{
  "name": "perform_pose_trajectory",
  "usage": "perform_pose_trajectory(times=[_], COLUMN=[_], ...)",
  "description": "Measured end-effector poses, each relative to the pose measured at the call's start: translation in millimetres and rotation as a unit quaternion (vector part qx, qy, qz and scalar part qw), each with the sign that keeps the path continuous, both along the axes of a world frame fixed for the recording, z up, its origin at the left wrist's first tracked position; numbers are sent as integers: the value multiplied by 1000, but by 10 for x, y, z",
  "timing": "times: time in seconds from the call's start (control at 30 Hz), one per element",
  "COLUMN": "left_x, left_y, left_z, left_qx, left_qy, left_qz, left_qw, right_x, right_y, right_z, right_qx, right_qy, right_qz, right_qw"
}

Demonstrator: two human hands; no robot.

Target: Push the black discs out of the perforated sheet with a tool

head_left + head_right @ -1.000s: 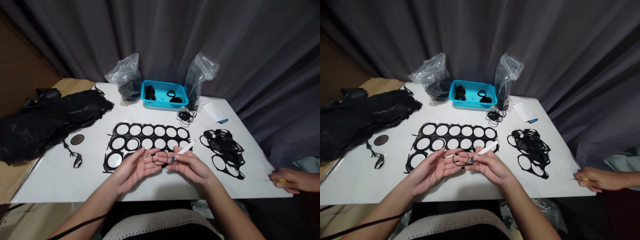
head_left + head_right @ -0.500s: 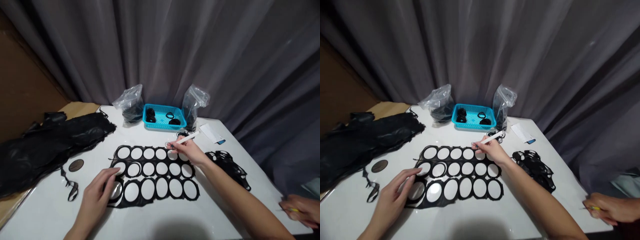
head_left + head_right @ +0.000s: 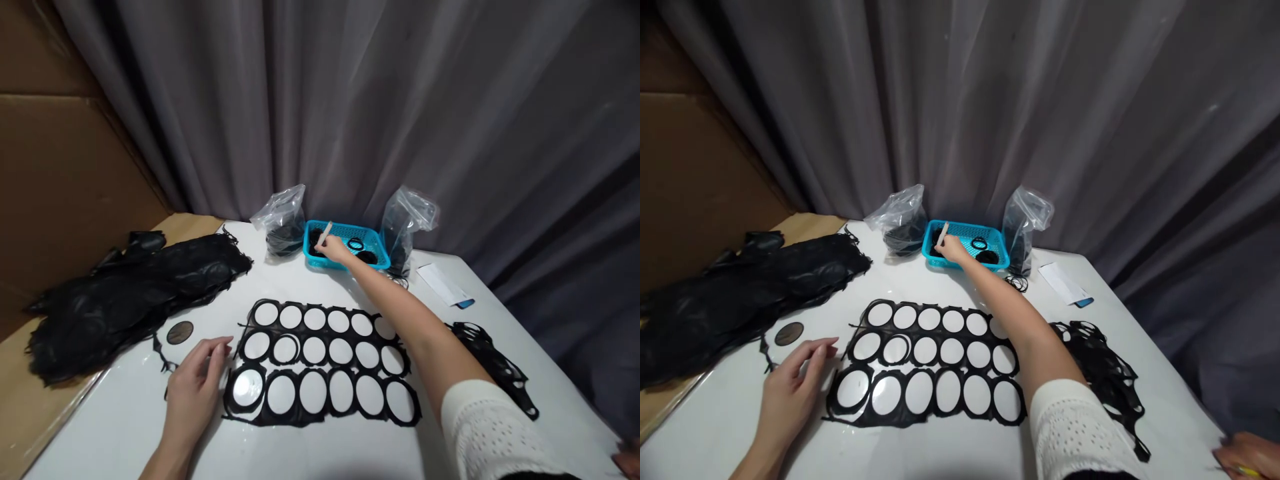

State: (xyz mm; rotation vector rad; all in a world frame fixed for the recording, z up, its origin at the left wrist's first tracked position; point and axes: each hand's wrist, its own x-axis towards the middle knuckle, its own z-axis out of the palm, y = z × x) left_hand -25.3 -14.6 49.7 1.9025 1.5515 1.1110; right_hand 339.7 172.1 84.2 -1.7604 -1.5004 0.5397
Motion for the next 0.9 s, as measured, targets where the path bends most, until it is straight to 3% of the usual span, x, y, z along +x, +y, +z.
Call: perform_pose_trajectory(times=[0.17,0.3,0.4,0.57,0.73,0.9], left_x=[43,84,126,249,308,194], left_y=[-11,-66,-110,-173,-274,-387], left_z=[2,27,44,-9,-60,-71], left_qx=[3,-7,-18,30,93,119], left_qy=[2,32,53,123,200,239], left_qz=[-27,-58,-92,-155,-201,-171], left_qw=[1000,998,994,980,954,949], right_x=[-3,-64,-309,-822,-1065,-1188], right_y=[-121,-504,-974,-1546,-1562,-1630], right_z=[20,98,49,-181,-316,-309], right_qx=[-1,51,71,-24,-46,-71], right_qy=[-47,-28,81,177,173,211], right_qz=[6,13,84,204,201,234], right_qw=[999,998,991,963,963,946])
